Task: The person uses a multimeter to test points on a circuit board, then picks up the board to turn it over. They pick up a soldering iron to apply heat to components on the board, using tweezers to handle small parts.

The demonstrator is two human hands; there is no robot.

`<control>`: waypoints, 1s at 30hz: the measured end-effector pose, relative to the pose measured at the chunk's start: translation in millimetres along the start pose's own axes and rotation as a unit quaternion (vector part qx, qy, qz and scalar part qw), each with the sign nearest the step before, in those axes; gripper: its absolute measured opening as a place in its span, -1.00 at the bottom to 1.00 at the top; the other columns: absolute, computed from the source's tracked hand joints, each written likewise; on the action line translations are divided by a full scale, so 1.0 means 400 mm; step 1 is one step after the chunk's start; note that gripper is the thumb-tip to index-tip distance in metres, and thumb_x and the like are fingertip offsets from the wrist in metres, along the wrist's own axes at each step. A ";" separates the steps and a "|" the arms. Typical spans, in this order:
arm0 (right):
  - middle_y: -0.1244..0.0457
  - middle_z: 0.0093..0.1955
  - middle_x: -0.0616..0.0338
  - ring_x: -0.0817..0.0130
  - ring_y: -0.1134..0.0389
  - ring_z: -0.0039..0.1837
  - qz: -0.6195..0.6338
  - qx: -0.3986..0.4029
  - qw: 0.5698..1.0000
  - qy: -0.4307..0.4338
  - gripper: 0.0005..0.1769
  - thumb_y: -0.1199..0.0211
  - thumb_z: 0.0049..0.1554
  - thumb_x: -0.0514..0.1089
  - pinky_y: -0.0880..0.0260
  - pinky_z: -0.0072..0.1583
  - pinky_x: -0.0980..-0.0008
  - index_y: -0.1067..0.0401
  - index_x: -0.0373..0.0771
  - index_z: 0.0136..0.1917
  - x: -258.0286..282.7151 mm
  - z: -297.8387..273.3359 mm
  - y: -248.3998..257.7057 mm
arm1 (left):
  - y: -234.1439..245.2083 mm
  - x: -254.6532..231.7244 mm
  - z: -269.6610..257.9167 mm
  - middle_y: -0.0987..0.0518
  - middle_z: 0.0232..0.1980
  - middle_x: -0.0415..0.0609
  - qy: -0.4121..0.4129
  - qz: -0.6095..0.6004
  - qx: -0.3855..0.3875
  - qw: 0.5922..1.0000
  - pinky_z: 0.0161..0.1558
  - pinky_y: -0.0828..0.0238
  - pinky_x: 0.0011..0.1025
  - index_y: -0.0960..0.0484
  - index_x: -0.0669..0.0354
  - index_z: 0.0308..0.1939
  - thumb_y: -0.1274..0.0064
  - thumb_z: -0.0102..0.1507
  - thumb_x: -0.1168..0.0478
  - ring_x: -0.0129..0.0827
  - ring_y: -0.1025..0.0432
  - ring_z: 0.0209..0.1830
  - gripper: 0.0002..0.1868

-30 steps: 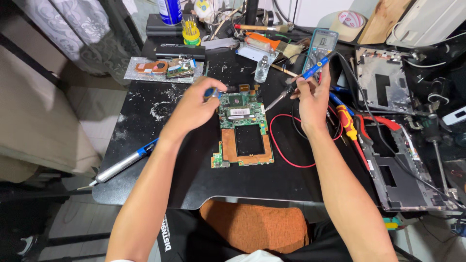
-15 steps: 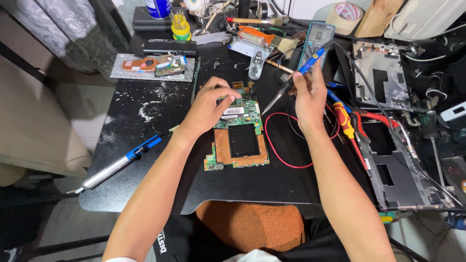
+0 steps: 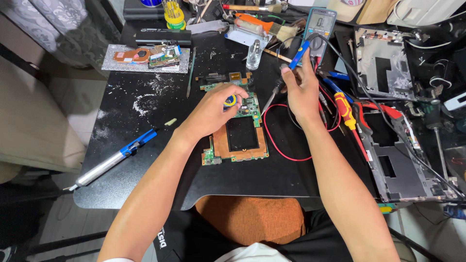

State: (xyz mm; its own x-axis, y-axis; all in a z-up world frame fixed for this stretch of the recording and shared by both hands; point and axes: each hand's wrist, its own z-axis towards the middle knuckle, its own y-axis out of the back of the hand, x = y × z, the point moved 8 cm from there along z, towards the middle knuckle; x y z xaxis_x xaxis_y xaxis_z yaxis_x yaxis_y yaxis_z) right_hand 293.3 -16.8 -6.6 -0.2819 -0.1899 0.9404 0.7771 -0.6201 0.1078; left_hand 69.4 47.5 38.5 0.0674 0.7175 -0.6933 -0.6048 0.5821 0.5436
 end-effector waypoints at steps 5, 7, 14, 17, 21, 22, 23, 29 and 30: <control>-0.33 0.03 0.22 0.60 -0.28 -0.05 -0.035 -0.001 0.999 -0.019 -0.11 -0.21 0.36 -0.15 -0.39 -0.10 0.57 0.27 -0.25 0.71 0.002 -0.006 -0.005 | -0.007 -0.013 -0.006 -0.56 -0.14 -0.03 0.017 -0.020 0.017 1.000 -0.04 -0.49 -0.33 -0.54 0.22 0.02 -0.09 0.24 0.47 -0.22 -0.55 -0.11 -0.72; -0.33 0.01 0.23 0.60 -0.28 -0.06 -0.040 0.001 0.999 -0.017 -0.11 -0.22 0.35 -0.15 -0.39 -0.10 0.57 0.27 -0.26 0.71 -0.003 -0.005 -0.008 | -0.009 -0.018 -0.008 -0.56 -0.14 -0.02 0.013 -0.018 0.019 1.000 -0.04 -0.49 -0.34 -0.54 0.22 0.02 -0.09 0.24 0.47 -0.23 -0.55 -0.12 -0.72; -0.30 -0.05 0.26 0.61 -0.27 -0.08 -0.027 0.004 1.000 -0.010 -0.11 -0.22 0.36 -0.18 -0.40 -0.11 0.56 0.26 -0.25 0.72 -0.020 -0.002 -0.010 | -0.016 -0.022 -0.011 -0.54 -0.12 0.00 -0.010 -0.001 0.018 1.000 -0.02 -0.46 -0.29 -0.51 0.23 0.01 -0.09 0.24 0.49 -0.17 -0.51 -0.10 -0.71; -0.30 -0.06 0.25 0.61 -0.27 -0.08 -0.033 0.004 0.999 -0.009 -0.11 -0.22 0.36 -0.18 -0.41 -0.10 0.57 0.27 -0.26 0.72 -0.021 -0.002 -0.010 | -0.018 -0.024 -0.012 -0.52 -0.12 0.01 -0.024 0.007 0.016 1.000 0.00 -0.44 -0.27 -0.50 0.23 0.01 -0.09 0.22 0.50 -0.14 -0.49 -0.08 -0.70; -0.31 -0.05 0.25 0.61 -0.28 -0.08 -0.033 0.008 0.999 -0.001 -0.10 -0.21 0.36 -0.18 -0.41 -0.11 0.56 0.28 -0.26 0.72 -0.016 -0.003 -0.012 | -0.019 -0.027 -0.014 -0.51 -0.10 0.02 -0.042 0.010 0.014 0.999 0.02 -0.43 -0.25 -0.48 0.24 0.01 -0.10 0.22 0.50 -0.11 -0.47 -0.06 -0.69; -0.31 -0.05 0.25 0.61 -0.28 -0.08 -0.033 0.008 0.999 -0.001 -0.10 -0.21 0.36 -0.18 -0.41 -0.11 0.56 0.28 -0.26 0.72 -0.016 -0.003 -0.013 | -0.020 -0.027 -0.014 -0.51 -0.10 0.02 -0.041 0.009 0.014 0.999 0.02 -0.43 -0.25 -0.48 0.24 0.01 -0.10 0.22 0.50 -0.11 -0.47 -0.06 -0.69; -0.31 -0.05 0.24 0.60 -0.28 -0.08 -0.041 0.005 0.999 -0.006 -0.10 -0.22 0.36 -0.17 -0.41 -0.11 0.56 0.28 -0.27 0.72 -0.019 -0.001 -0.012 | -0.021 -0.026 -0.014 -0.51 -0.10 0.01 -0.040 0.010 0.015 0.999 0.03 -0.43 -0.25 -0.48 0.24 0.01 -0.09 0.22 0.51 -0.11 -0.47 -0.05 -0.70; -0.31 -0.03 0.23 0.59 -0.30 -0.06 -0.040 0.004 0.999 -0.002 -0.10 -0.23 0.36 -0.16 -0.42 -0.11 0.56 0.28 -0.28 0.72 -0.021 -0.002 -0.011 | -0.022 -0.026 -0.014 -0.50 -0.08 0.01 -0.041 0.018 0.017 0.999 0.06 -0.41 -0.24 -0.51 0.23 0.00 -0.10 0.24 0.49 -0.10 -0.46 0.00 -0.73; -0.31 -0.04 0.21 0.59 -0.29 -0.07 -0.039 0.001 0.999 -0.003 -0.09 -0.24 0.36 -0.16 -0.42 -0.12 0.55 0.27 -0.27 0.72 -0.018 -0.001 -0.011 | -0.023 -0.025 -0.013 -0.49 -0.07 0.01 -0.039 0.023 0.020 0.999 0.08 -0.40 -0.24 -0.54 0.23 0.00 -0.10 0.25 0.48 -0.10 -0.45 0.02 -0.74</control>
State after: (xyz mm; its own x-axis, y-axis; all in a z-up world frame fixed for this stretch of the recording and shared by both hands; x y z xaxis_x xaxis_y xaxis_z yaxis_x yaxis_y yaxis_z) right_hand 291.7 -12.9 -13.9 -0.3381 -0.1368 0.9311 0.7547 -0.6306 0.1813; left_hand 70.1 33.1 37.8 0.1024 0.7709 -0.6287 -0.5759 0.5612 0.5945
